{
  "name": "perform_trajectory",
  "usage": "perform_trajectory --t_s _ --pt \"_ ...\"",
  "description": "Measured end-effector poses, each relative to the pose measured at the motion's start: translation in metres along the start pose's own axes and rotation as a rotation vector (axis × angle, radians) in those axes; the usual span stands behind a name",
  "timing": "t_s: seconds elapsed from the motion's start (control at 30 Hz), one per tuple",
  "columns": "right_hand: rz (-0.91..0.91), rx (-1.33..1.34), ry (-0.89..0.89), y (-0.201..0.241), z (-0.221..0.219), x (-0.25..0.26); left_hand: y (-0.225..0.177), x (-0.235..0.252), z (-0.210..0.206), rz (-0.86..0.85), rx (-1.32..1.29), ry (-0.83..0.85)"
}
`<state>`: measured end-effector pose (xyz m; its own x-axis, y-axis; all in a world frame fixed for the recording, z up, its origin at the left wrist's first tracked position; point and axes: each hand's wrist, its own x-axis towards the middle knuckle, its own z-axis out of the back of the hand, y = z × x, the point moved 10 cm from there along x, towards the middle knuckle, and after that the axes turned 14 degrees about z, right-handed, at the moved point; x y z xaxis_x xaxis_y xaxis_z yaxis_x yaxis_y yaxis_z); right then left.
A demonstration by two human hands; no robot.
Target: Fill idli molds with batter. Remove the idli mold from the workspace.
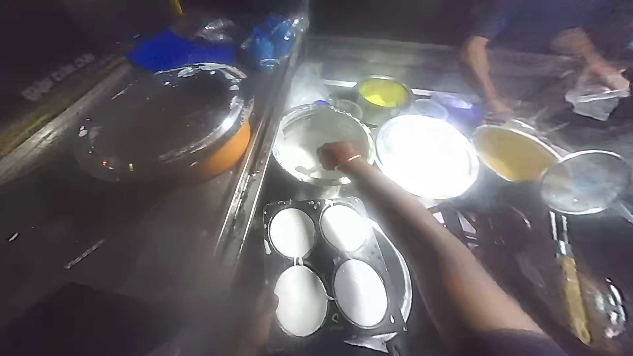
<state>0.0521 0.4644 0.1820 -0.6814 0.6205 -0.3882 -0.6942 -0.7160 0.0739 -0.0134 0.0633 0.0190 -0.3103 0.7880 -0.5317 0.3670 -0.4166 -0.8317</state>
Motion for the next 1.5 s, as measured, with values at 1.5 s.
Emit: perform_trajectory --t_s 1.5 --pt "-0.172 0.794 -0.580 -0.056 -0.070 -0.319 -0.007 -0.004 0.009 -0.033 0.036 -0.012"
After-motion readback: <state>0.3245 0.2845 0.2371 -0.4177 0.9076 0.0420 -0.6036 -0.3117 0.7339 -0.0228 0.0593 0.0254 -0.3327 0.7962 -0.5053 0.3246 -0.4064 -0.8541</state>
